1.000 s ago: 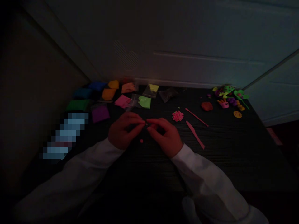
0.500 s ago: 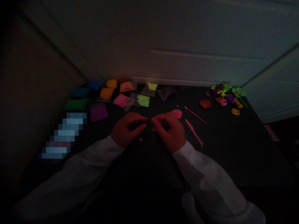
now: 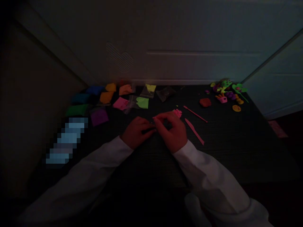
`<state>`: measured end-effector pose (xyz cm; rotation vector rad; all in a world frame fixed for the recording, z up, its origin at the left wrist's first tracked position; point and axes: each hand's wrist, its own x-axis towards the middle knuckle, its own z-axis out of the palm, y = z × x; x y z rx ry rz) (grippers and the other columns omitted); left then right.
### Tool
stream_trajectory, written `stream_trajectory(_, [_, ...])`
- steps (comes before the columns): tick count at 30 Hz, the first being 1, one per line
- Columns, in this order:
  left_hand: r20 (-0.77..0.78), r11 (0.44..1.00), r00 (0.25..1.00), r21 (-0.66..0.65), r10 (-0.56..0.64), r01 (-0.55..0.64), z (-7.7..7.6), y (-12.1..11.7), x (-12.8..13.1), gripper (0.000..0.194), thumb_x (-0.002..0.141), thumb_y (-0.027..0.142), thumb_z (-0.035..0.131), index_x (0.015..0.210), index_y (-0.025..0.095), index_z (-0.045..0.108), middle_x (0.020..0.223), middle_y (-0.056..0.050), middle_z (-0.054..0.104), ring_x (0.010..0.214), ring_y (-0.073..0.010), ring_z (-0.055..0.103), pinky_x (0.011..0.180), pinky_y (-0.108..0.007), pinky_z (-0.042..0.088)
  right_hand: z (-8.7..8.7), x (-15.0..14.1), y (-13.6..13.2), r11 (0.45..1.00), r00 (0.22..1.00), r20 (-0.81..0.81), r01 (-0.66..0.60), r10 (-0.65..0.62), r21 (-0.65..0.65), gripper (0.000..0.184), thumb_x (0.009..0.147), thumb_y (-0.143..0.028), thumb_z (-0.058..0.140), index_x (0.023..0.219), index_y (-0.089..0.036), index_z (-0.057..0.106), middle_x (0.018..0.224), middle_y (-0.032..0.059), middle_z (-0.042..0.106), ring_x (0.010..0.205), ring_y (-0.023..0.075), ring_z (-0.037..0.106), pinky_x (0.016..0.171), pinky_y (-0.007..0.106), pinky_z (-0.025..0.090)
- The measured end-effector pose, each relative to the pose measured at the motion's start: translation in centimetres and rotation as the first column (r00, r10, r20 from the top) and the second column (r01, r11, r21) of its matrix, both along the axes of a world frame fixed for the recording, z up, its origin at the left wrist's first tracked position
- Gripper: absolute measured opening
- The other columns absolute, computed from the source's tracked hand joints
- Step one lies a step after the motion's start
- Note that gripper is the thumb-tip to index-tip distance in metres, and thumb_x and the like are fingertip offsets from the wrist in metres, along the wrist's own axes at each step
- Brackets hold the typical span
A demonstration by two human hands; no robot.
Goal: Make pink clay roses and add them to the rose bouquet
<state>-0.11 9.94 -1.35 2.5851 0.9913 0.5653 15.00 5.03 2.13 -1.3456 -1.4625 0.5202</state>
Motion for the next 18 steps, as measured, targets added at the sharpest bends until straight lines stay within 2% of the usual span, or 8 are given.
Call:
stream_trajectory(10, [-0.014,0.999,1.0,0.034,-0.005,0.006,-0.08,-0.15,0.06,0.025,0.078,0.034,0.044,0.089,0.02,0.062,0.084,-0.005,0.059,0.08,-0.0168,0.047,0.072,-0.035,0.035,0.13,-0.18,-0.12,1.0,0.999,-0.041,-0.017,0.016,-0.021,0.009,0.076,-0.026,0.051,0.079,-0.019,0.056,0.076,0.0008,0.055,0.071,0.0116,0.05,0.069,0.028,0.04])
stream_trajectory(18, [0.02,0.998,0.999,-0.023,-0.05,0.05,-0.04,0.09,-0.12,0.02,0.076,0.03,0.047,0.086,0.019,0.06,0.086,-0.004,0.058,0.085,-0.0164,0.048,0.077,-0.034,0.036,0.02,-0.03,0.13,0.999,0.999,-0.03,-0.034,0.034,-0.014,0.01,0.075,-0.025,0.052,0.079,-0.017,0.056,0.074,0.0005,0.055,0.07,0.0106,0.049,0.068,0.026,0.039])
